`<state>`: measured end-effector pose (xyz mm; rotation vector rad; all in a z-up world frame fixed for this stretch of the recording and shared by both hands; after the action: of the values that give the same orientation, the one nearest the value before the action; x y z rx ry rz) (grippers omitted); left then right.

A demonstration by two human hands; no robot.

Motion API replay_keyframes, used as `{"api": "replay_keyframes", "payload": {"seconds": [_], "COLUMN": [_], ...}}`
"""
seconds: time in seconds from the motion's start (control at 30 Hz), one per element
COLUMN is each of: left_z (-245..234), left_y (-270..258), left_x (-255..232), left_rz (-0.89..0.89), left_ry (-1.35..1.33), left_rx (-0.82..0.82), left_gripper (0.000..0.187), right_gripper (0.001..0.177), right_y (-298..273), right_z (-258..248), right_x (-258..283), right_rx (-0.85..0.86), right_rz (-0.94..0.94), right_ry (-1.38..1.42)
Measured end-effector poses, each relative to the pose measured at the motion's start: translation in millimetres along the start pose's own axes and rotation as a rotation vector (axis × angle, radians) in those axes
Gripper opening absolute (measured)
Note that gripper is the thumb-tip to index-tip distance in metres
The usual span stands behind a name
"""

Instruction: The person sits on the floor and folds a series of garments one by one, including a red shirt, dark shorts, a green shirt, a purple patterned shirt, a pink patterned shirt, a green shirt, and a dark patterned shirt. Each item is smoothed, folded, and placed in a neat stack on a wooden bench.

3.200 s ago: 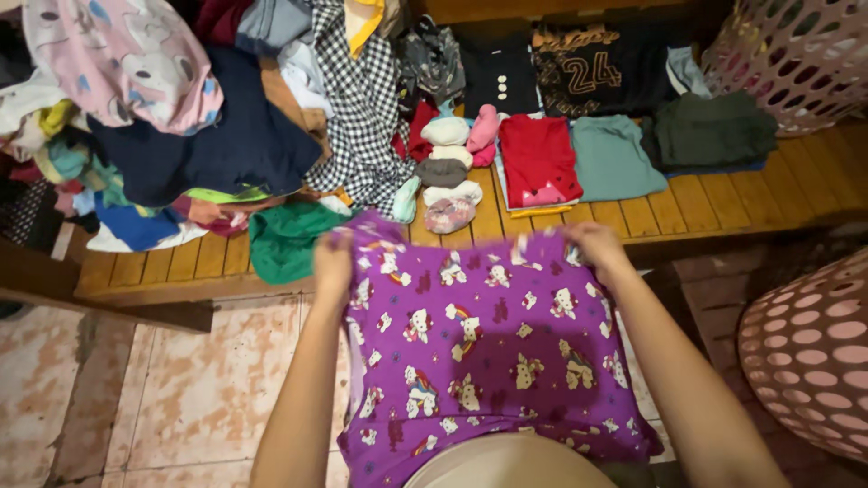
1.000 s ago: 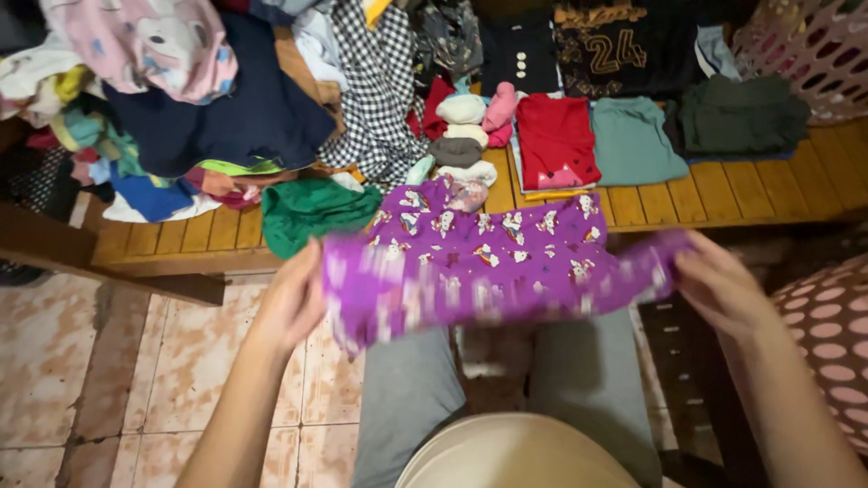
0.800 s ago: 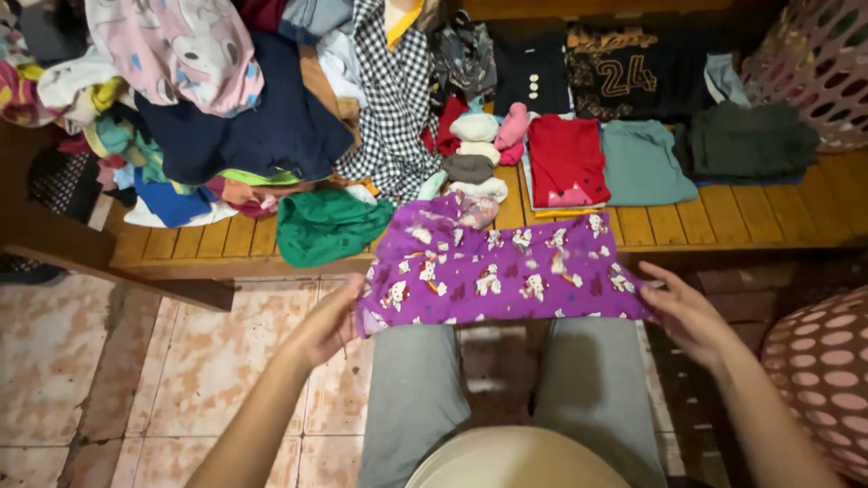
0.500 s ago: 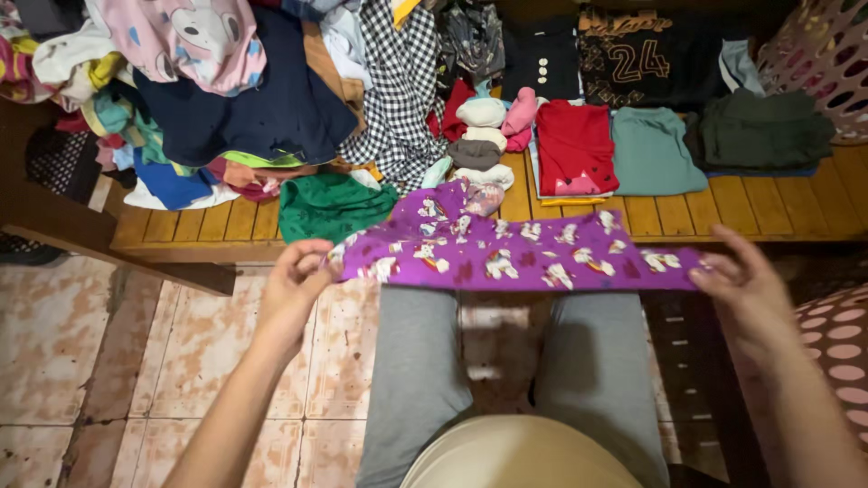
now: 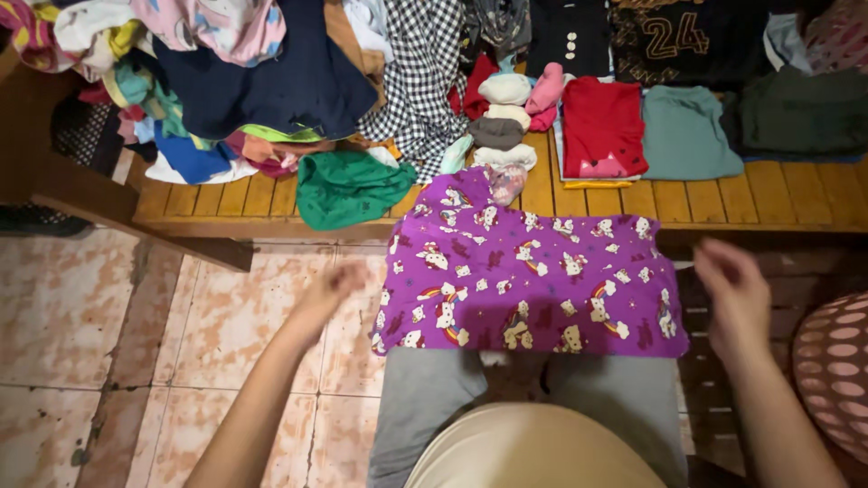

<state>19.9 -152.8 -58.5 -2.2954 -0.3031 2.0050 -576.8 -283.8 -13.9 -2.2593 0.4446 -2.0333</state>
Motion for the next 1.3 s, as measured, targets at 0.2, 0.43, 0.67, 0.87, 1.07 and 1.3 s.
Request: {"api": "replay_keyframes", "payload": {"seconds": [0.2,0.43,0.67,0.87,1.07,1.3], "left_z": [33.0,26.8,36.6,17.0,46.4,36.5], "left_y": [99.2,82.3,-5.7,98.0,181.1,206.2], "left_x": [-16.1,-83.0,-97.9,-11.3,46.1,20.7], "left_rz": [-0.050,0.080,0.522,-0.041,-0.519,-0.148], "left_ry": [0.080,-0.062,0.479,0.440,0.349,-0.273], "left_rx": [0.091,0.080,0.507,0.050,0.206,0.038], "left_gripper": [0.041,0.019,0.028,0.048,0.075,0.034], "right_gripper": [0.031,0.022,0.027,0.016,0.042,0.066], "right_y": [-14.5,-44.8,-82.6,58.3,147.9,132.2], "right_z": [212.3,301.0,259.2,159.3,90.9,55.6], "right_x": [12.2,14.9,49.7,29.9,-42.4,-63.9], "right_rx": [0.576,0.740,0.793,0.224,0.454,0.492], "right_rz": [0.138,0.084,-0.708,-0.572,0.242,0.669], "right_ry": [-0.375,-0.311,-0.499,-0.795,-0.644,-0.785]}}
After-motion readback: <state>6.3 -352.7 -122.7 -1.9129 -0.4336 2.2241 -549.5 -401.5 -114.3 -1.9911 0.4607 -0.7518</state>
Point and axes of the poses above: each hand's wrist, its own y-axis towards the middle knuckle, its own z-axis out of the palm, x = y × z, the point moved 7 cm from there along y, towards the middle knuckle, and after that the axes turned 11 degrees about z, right-handed, at the moved point
